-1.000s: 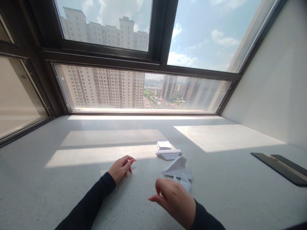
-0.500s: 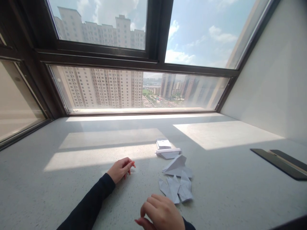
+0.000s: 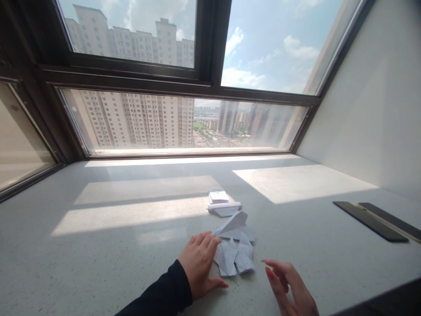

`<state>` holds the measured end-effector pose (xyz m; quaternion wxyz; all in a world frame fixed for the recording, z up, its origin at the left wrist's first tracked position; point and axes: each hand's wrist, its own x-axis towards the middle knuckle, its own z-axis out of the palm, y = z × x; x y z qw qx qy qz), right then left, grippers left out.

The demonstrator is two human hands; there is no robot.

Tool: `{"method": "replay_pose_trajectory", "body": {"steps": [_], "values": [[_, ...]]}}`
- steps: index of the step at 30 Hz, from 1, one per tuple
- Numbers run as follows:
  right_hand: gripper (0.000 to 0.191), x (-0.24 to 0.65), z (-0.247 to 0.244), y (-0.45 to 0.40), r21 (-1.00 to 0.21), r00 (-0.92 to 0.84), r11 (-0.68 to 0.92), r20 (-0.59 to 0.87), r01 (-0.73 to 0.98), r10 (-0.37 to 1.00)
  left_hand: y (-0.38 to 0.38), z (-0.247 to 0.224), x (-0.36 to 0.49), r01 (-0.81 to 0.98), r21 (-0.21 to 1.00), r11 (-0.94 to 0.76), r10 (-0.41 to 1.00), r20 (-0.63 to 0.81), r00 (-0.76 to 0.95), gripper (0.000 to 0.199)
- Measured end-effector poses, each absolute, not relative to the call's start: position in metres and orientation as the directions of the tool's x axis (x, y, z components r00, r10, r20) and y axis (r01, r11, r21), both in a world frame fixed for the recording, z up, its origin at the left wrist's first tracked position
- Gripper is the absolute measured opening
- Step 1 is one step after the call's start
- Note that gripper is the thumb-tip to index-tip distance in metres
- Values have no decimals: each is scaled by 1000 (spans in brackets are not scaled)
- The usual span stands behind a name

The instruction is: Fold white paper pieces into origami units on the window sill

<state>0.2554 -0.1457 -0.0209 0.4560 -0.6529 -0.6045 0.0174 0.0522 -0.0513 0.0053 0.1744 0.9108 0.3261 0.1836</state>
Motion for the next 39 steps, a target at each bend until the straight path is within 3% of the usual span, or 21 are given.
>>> {"method": "replay_pose_trajectory", "body": {"steps": [6,9,17,24,32,39], "values": [[27,261,-32,-136,-292,-57,318,649,902,758,-56,4,67,608,366,-705,689,148,710,47],[26,261,-34,-134,-245,-116,342,637,907,762,-56,6,64,600,366,-711,688,188,701,44],[26,257,-35,-135,-322,-86,340,602,884,794,-61,14,70,479,424,-768,630,372,681,39],[23,256,-32,-140,-445,14,345,629,826,778,-62,14,91,433,376,-819,554,323,768,38],[19,254,-32,-140,-499,82,347,653,794,753,-59,15,100,429,316,-846,514,269,815,41],[28,248,-14,-145,-680,243,329,602,655,760,-62,10,100,423,346,-837,521,272,809,51]]}}
